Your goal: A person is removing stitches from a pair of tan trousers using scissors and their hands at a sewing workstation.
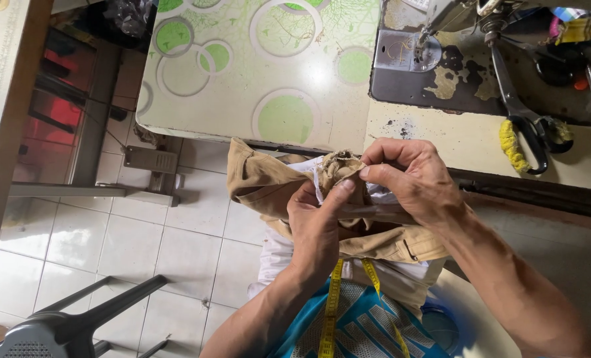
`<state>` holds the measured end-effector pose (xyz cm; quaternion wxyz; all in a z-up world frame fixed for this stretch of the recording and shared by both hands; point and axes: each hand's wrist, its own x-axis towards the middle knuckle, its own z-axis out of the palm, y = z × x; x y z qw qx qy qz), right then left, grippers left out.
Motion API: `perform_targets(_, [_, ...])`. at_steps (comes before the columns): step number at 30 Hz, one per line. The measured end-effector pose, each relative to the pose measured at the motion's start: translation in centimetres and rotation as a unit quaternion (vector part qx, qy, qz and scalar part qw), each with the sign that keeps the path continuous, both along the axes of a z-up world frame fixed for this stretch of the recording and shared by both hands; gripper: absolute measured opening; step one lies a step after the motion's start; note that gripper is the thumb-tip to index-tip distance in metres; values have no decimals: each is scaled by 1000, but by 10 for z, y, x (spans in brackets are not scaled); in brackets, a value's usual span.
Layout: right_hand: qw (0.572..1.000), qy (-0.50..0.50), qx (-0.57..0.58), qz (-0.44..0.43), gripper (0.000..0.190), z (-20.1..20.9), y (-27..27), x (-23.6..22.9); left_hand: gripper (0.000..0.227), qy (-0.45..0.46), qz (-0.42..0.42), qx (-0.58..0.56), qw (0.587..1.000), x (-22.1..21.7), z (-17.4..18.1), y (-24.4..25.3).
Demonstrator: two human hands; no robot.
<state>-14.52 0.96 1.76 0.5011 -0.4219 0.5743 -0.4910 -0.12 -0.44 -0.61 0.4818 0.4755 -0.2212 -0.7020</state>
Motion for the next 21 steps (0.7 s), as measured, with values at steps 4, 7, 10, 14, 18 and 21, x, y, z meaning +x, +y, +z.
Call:
perform_targets(4, [1000,2,-8,19,5,3,-3,0,34,35,32,38,998,-2,-17,3])
perform_targets(7, [1000,12,-13,25,5,-2,-1,-2,29,50,32,41,997,-4,-14,0])
perform_targets(10, [999,22,-23,25,5,-2,-3,-1,30,38,24,29,999,-6,3,3])
perform_targets(14, [999,28,-30,21,6,-16,-4,-2,30,38,21,21,999,-4,3,-3])
perform_targets(18, [995,55,-79,2,14,-27,-3,-1,31,48,21,28,998,-5,8,2])
perform_targets(21, [994,66,-89,-10,17,-29,-4,2,29,71,23,42,996,-5,1,4])
